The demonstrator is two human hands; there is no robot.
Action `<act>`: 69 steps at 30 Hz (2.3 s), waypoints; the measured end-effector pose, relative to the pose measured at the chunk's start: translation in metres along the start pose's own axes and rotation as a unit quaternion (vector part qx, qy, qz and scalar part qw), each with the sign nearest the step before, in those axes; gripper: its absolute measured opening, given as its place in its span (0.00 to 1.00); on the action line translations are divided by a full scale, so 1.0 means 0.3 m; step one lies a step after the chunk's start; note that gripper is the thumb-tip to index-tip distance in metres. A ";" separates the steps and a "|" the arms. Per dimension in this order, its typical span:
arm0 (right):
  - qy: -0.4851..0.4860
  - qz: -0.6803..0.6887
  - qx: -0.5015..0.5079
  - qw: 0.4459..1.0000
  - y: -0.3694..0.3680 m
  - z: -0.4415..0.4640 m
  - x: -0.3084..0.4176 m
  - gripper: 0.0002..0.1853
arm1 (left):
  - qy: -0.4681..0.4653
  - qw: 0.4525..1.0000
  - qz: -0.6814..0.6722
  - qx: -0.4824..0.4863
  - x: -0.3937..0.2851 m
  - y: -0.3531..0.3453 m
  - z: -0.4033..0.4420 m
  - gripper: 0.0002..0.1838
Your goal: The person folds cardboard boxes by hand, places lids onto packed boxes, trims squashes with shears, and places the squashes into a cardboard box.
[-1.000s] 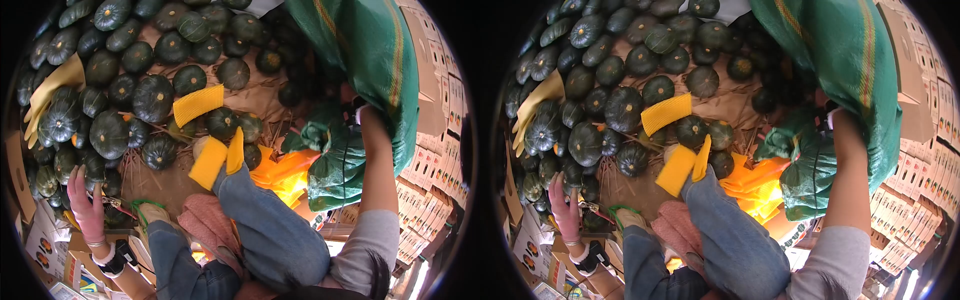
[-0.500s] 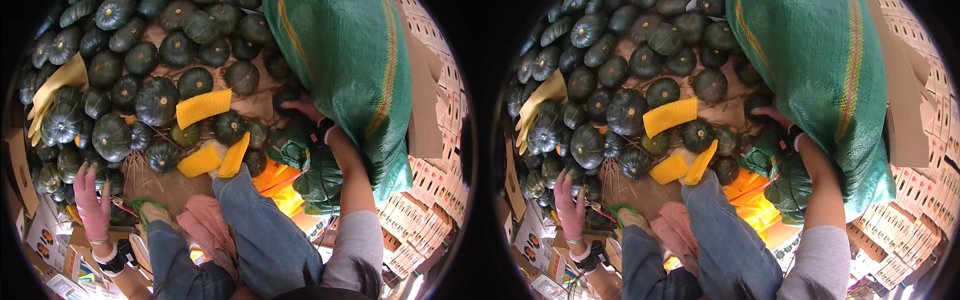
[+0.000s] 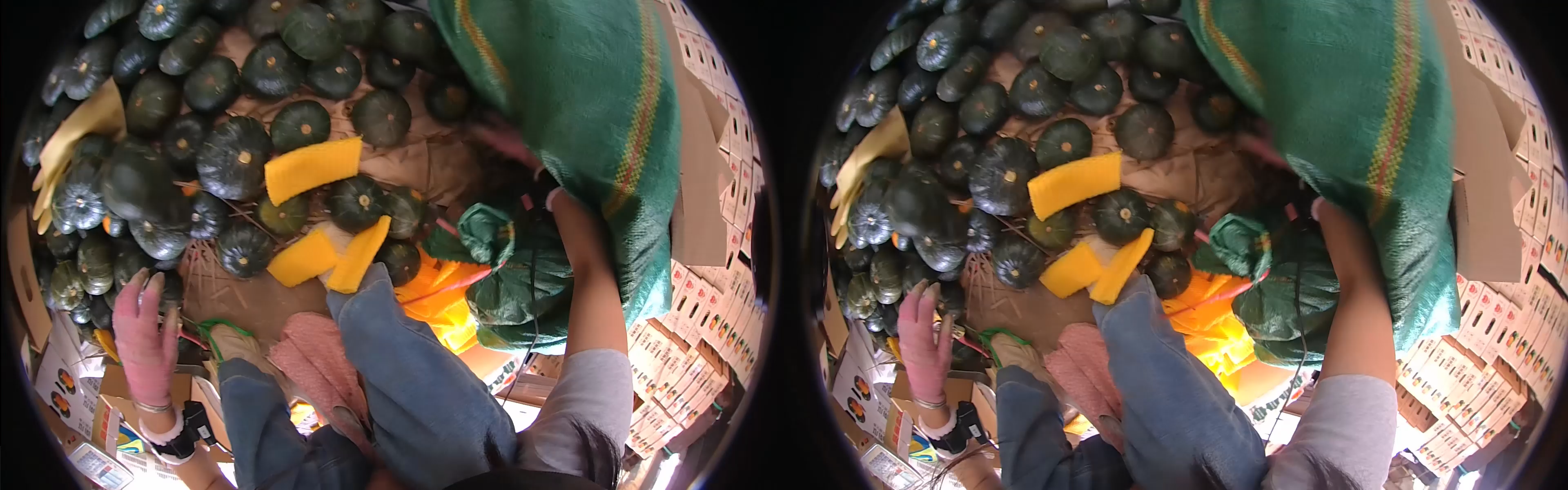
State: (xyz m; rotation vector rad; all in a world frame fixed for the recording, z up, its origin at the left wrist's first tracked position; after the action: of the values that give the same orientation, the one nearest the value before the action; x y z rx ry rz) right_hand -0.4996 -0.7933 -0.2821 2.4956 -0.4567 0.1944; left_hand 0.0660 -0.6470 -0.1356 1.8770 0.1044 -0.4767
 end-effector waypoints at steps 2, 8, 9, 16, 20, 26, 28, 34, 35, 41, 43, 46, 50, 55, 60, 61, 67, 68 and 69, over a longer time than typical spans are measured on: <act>-0.006 0.022 -0.032 0.999 0.134 -0.069 -0.172 0.27 | 0.004 1.000 -0.006 0.017 0.009 -0.011 -0.003 0.24; -0.026 0.148 -0.227 0.962 0.471 -0.260 -0.498 0.29 | -0.003 0.998 0.022 0.057 0.022 -0.064 -0.014 0.24; -0.041 0.150 -0.266 0.951 0.471 -0.248 -0.536 0.29 | -0.010 0.998 0.019 0.059 0.013 -0.063 -0.010 0.24; -0.081 0.275 -0.226 0.931 0.314 -0.060 -0.633 0.29 | 0.001 0.999 0.023 0.048 0.040 -0.021 -0.030 0.24; -0.098 0.331 -0.150 0.927 0.161 0.010 -0.663 0.29 | 0.003 0.999 0.007 0.044 0.019 -0.024 -0.015 0.23; -0.094 0.298 -0.094 0.945 -0.026 -0.017 -0.607 0.31 | -0.005 0.999 0.004 0.043 -0.046 -0.014 0.027 0.22; -0.066 0.261 -0.059 0.961 -0.052 -0.072 -0.476 0.33 | -0.009 0.998 0.006 0.064 -0.055 -0.019 0.044 0.22; -0.007 0.313 0.116 0.943 -0.100 -0.192 0.121 0.39 | -0.023 0.996 0.004 0.087 -0.085 -0.046 0.052 0.23; 0.050 0.359 0.151 0.920 -0.122 -0.222 0.205 0.38 | -0.026 0.996 0.005 0.082 -0.088 -0.053 0.052 0.23; 0.167 0.385 0.179 0.890 -0.096 -0.171 0.488 0.35 | -0.042 0.994 0.008 0.099 -0.103 -0.087 0.054 0.19; 0.103 0.324 -0.065 0.938 0.064 -0.066 0.382 0.37 | -0.074 0.993 0.030 0.085 -0.108 -0.081 0.038 0.18; 0.081 0.368 -0.331 0.865 0.342 -0.070 0.176 0.21 | -0.043 0.991 0.006 0.127 -0.058 -0.090 -0.001 0.15; 0.137 0.397 -0.414 0.807 0.523 -0.161 0.098 0.22 | -0.022 0.996 0.016 0.080 -0.037 -0.091 0.002 0.12; 0.064 0.384 -0.561 0.730 0.613 -0.169 0.152 0.24 | 0.017 0.996 0.019 0.083 -0.001 -0.119 0.002 0.19; -0.023 -0.176 -0.431 0.885 0.510 -0.002 0.349 0.19 | -0.021 0.995 -0.048 0.081 -0.062 -0.170 0.040 0.27; -0.079 -0.281 -0.393 0.872 0.463 0.030 0.363 0.21 | -0.021 0.994 -0.036 0.099 -0.060 -0.202 0.036 0.27; -0.019 -0.172 -0.438 0.882 0.341 0.262 0.190 0.38 | 0.014 0.979 -0.034 0.201 -0.012 -0.355 -0.024 0.28; -0.040 -0.159 -0.432 0.887 0.328 0.261 0.176 0.40 | 0.011 0.977 -0.032 0.208 -0.013 -0.361 -0.030 0.28; -0.056 -0.146 -0.427 0.891 0.317 0.263 0.175 0.41 | 0.006 0.977 -0.038 0.208 -0.014 -0.363 -0.030 0.27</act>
State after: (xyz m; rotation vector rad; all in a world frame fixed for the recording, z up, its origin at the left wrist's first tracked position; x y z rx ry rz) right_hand -0.4826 -0.9265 -0.2839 1.6697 -0.1448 -0.2342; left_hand 0.0319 -0.5991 -0.2279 2.2922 0.0897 -0.5718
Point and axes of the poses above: each hand's wrist, its own z-axis towards the middle knuckle, its own y-axis out of the back of the hand, x = y × z, the point moved 7 cm from there along z, towards the middle knuckle, and after that the axes turned 4 degrees about -y, right-handed, at the moved point
